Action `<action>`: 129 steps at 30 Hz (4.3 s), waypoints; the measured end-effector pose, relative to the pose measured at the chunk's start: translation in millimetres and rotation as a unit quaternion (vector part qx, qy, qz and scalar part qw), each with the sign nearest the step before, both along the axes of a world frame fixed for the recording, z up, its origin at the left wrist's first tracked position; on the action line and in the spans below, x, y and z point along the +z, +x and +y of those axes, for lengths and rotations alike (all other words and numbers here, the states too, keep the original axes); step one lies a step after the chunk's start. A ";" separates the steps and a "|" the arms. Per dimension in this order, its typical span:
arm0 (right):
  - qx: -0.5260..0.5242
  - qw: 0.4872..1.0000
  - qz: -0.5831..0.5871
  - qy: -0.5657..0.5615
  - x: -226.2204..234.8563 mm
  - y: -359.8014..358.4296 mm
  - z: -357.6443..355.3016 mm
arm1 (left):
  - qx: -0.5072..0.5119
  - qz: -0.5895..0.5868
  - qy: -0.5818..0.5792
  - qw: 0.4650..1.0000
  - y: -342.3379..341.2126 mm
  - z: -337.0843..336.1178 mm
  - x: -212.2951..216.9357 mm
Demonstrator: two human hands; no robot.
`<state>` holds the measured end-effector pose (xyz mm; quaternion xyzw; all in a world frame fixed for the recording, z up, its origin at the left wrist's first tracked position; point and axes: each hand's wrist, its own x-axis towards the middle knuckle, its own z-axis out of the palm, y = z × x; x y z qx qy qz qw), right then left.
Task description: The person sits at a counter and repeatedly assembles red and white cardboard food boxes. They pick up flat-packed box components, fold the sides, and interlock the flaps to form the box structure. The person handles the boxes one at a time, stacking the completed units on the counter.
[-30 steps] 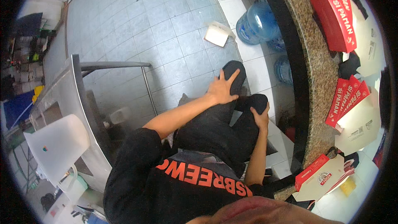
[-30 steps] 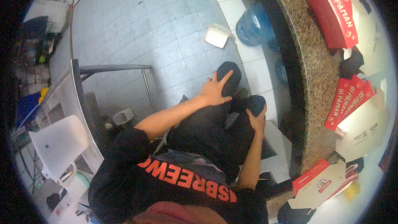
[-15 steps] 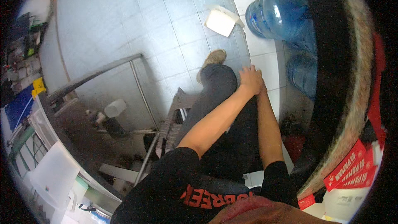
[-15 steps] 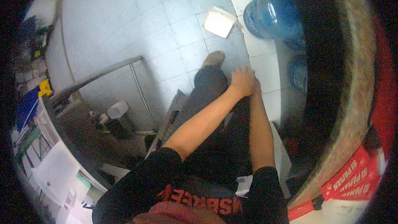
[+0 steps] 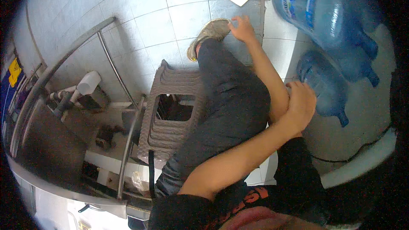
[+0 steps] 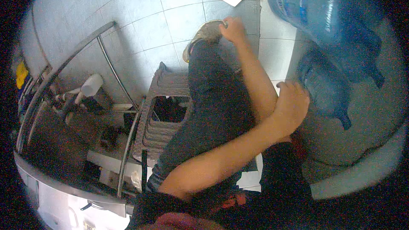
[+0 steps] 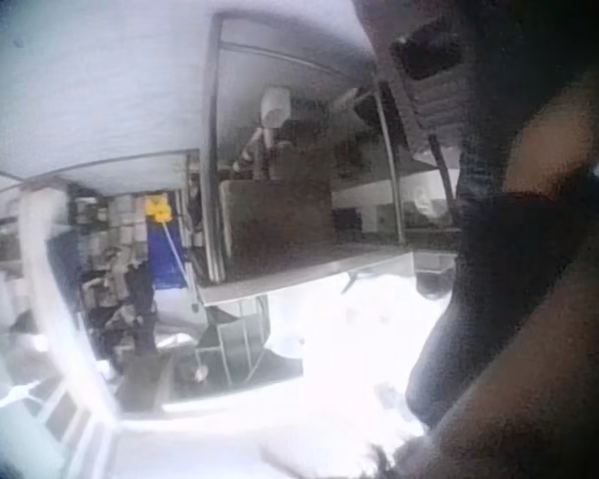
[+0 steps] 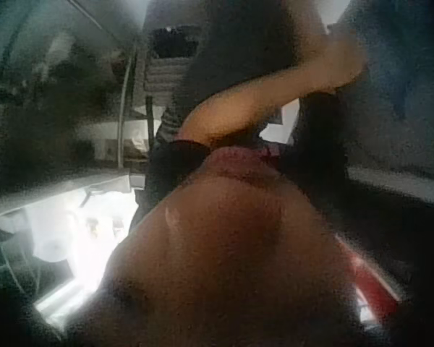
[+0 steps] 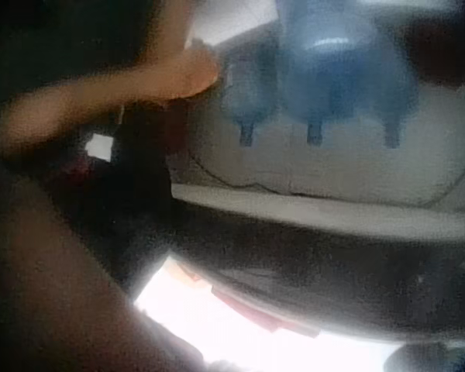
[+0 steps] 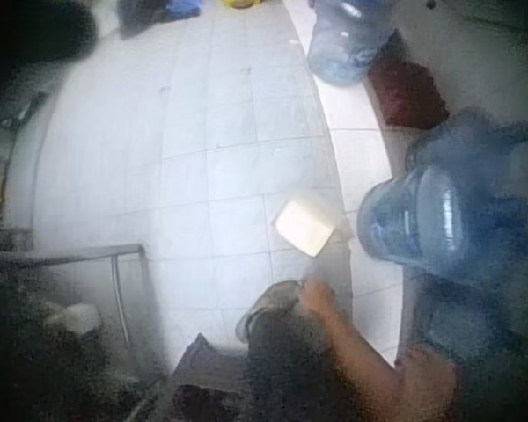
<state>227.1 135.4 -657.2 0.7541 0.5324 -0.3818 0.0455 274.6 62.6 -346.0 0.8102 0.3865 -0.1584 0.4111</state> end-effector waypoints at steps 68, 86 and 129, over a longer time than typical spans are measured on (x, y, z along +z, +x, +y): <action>-0.341 0.568 -0.331 0.672 824.9 -202.9 -431.2 | -0.150 0.100 0.204 0.962 -407.6 -8.4 100.1; -0.518 0.487 -0.602 0.364 798.4 38.4 -704.4 | -0.155 0.086 0.198 0.964 -404.4 -11.7 93.5; -0.493 0.604 -0.574 0.251 728.7 190.4 -898.1 | -0.162 0.133 0.248 0.946 -394.1 -13.4 90.4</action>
